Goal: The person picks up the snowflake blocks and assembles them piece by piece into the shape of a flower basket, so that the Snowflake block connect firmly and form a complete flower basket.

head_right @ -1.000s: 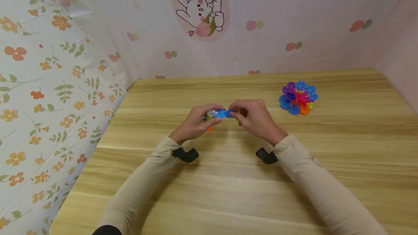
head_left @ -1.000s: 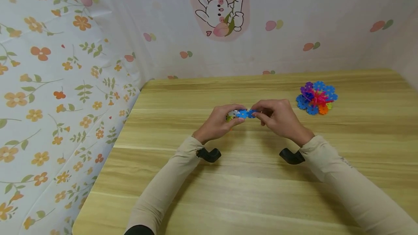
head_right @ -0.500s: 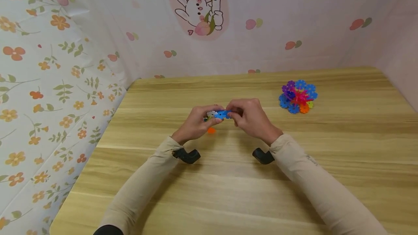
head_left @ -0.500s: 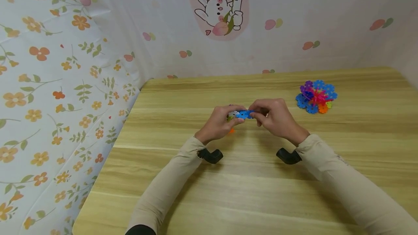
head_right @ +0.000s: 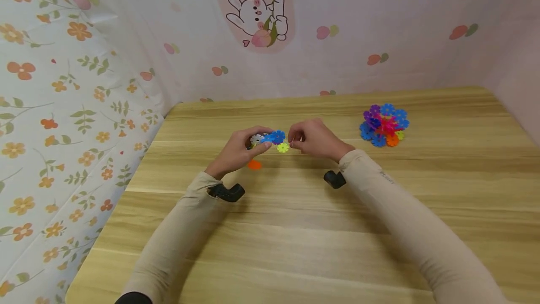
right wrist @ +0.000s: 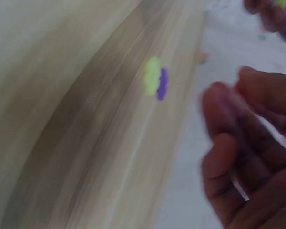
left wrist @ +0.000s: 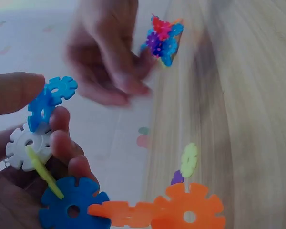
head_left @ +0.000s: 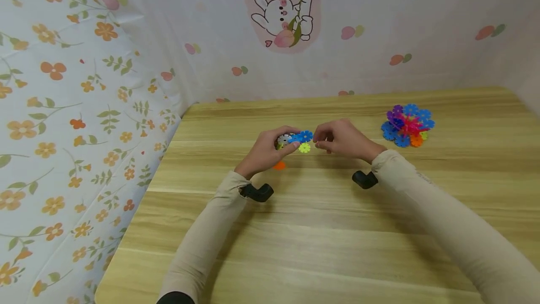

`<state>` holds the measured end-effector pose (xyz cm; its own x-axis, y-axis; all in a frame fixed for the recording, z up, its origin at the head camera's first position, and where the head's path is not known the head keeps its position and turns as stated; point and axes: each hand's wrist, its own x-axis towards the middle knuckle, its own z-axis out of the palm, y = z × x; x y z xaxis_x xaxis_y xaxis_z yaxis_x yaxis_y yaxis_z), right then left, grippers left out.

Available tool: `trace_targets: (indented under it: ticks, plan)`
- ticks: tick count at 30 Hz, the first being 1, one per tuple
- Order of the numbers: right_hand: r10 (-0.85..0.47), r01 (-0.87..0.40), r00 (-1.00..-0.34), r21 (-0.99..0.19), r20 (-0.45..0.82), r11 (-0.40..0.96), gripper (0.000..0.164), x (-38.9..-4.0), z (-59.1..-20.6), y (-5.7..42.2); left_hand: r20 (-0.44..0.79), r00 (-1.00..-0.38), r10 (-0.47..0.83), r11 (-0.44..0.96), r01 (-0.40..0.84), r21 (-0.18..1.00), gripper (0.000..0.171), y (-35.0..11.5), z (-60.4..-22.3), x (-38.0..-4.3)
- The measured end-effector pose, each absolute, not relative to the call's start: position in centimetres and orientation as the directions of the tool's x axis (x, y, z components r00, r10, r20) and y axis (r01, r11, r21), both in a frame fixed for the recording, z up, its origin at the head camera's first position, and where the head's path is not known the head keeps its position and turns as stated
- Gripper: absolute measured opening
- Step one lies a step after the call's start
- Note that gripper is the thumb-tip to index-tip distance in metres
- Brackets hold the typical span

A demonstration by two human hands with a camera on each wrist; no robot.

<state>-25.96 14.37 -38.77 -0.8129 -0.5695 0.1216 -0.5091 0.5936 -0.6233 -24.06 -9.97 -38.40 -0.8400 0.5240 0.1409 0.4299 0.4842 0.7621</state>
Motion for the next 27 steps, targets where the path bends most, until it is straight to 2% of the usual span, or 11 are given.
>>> trace_targets:
  ticks: [6, 12, 14, 19, 27]
  plan:
    - [-0.534, -0.459, -0.845, -0.471, -0.031, 0.753, 0.015, -28.0, -40.8, 11.8, 0.130, -0.845, 0.519, 0.474, 0.410, 0.779, 0.033, -10.4, -37.9, -24.2]
    - [-0.441, -0.409, -0.897, -0.319, -0.030, 0.855, 0.034, -28.0, -41.5, 9.7, 0.116, -0.847, 0.520, 0.464, 0.393, 0.794, 0.031, -10.3, -37.6, -24.3]
    - [-0.416, -0.384, -0.909, -0.316, -0.037, 0.868, 0.036, -28.0, -41.6, 9.3, 0.107, -0.848, 0.519, 0.460, 0.383, 0.801, 0.031, -10.3, -37.6, -24.3]
    - [-0.386, -0.337, -0.921, -0.382, -0.056, 0.860, 0.027, -28.0, -41.7, 9.3, 0.088, -0.849, 0.521, 0.449, 0.360, 0.818, 0.030, -10.1, -37.8, -24.4]
    - [-0.455, -0.386, -0.890, -0.477, -0.033, 0.790, 0.011, -28.2, -41.5, 10.6, 0.084, -0.857, 0.508, 0.443, 0.344, 0.828, 0.029, -9.7, -37.8, -24.4]
